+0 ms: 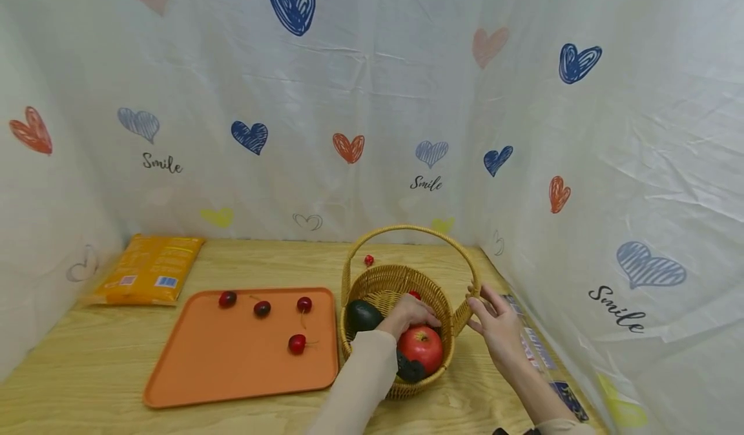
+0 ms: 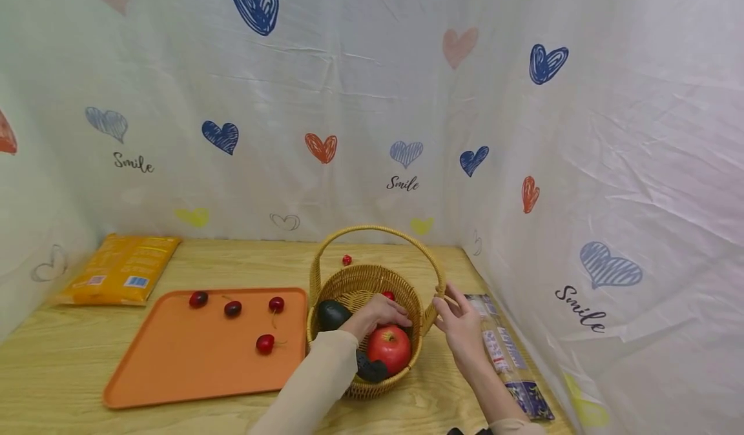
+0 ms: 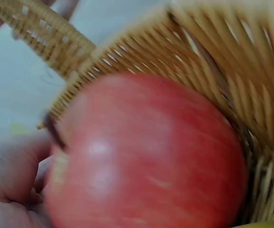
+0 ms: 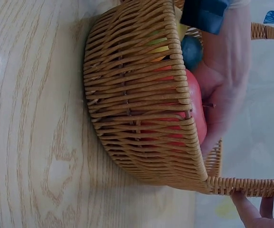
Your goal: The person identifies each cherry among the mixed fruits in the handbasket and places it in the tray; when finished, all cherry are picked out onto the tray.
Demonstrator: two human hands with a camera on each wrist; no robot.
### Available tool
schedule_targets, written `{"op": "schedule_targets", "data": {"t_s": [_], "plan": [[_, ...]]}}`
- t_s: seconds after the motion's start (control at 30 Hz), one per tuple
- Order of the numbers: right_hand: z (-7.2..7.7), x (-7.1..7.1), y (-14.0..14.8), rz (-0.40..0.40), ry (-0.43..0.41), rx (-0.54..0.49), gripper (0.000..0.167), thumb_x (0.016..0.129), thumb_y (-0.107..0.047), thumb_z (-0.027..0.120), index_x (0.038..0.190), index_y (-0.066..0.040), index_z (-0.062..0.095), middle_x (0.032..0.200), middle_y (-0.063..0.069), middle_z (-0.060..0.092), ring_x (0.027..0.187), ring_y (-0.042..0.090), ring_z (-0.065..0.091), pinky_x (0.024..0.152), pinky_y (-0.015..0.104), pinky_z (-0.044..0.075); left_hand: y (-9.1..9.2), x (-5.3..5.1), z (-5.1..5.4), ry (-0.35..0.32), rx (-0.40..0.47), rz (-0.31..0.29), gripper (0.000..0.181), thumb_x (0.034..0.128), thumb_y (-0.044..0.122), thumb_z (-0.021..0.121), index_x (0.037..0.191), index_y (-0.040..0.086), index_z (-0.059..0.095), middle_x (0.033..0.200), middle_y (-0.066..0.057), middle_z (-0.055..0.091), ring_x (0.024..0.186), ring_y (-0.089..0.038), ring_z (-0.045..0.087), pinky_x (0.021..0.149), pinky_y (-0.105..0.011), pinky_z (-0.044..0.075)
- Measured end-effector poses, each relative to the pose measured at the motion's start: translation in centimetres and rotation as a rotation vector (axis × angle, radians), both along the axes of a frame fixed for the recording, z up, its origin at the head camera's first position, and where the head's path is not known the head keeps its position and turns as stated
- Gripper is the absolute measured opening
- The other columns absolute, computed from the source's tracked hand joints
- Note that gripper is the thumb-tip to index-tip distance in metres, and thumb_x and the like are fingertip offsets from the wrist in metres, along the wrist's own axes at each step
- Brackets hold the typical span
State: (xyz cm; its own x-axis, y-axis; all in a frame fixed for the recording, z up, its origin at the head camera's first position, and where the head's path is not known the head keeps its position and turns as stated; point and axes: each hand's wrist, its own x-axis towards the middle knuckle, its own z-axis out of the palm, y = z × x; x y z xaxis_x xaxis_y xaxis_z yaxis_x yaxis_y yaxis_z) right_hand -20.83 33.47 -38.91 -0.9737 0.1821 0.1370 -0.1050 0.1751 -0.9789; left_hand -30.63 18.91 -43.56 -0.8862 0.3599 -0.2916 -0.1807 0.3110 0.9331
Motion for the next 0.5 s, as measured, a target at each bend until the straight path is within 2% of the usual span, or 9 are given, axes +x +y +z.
{"op": "schedule_targets", "data": {"t_s": [0.1,0.2,0.3,0.5], "plan": [[0.1,-0.1,-0.3,0.005,-0.012,0.006,0.067,0.097,-0.029,0.055,0.15,-0.004,0.023,0.145,0.013,0.035,0.124,0.014,0.043,0.088,0.031,0.049,-0.7,0.1,1.0,-0.015,0.146,0.069,0.024,0.0744,-0.001,0.078,0.098,-0.003,0.073,0.086,-0.007,0.07,0.081,-0.021,0.067,0.077,-0.036,0.054],[0.2,-0.1,-0.3,-0.001,-0.03,0.005,0.068,0.097,-0.029,0.055,0.151,-0.005,0.02,0.146,0.012,0.032,0.13,0.023,0.037,0.088,0.03,0.049,-1.3,0.1,2.1,-0.037,0.254,0.081,0.025,0.0757,-0.006,0.075,0.1,-0.006,0.07,0.083,-0.011,0.069,0.078,-0.023,0.068,0.077,-0.037,0.055],[0.3,-0.1,-0.2,0.0,-0.05,0.001,0.072,0.097,-0.03,0.054,0.152,-0.005,0.015,0.149,0.013,0.025,0.134,0.026,0.032,0.088,0.029,0.049,-2.1,0.0,2.8,-0.046,0.306,0.063,0.027,0.0771,-0.007,0.073,0.104,-0.008,0.069,0.083,-0.012,0.069,0.08,-0.024,0.068,0.08,-0.038,0.054],[0.6,0.0,-0.1,0.011,-0.077,-0.009,0.075,0.097,-0.032,0.053,0.152,-0.007,0.009,0.154,0.015,0.008,0.137,0.029,0.026,0.089,0.027,0.048,-4.6,0.2,3.8,-0.018,0.333,0.02,0.031,0.0799,-0.005,0.072,0.11,-0.008,0.066,0.089,-0.011,0.068,0.083,-0.022,0.068,0.084,-0.04,0.052]]}}
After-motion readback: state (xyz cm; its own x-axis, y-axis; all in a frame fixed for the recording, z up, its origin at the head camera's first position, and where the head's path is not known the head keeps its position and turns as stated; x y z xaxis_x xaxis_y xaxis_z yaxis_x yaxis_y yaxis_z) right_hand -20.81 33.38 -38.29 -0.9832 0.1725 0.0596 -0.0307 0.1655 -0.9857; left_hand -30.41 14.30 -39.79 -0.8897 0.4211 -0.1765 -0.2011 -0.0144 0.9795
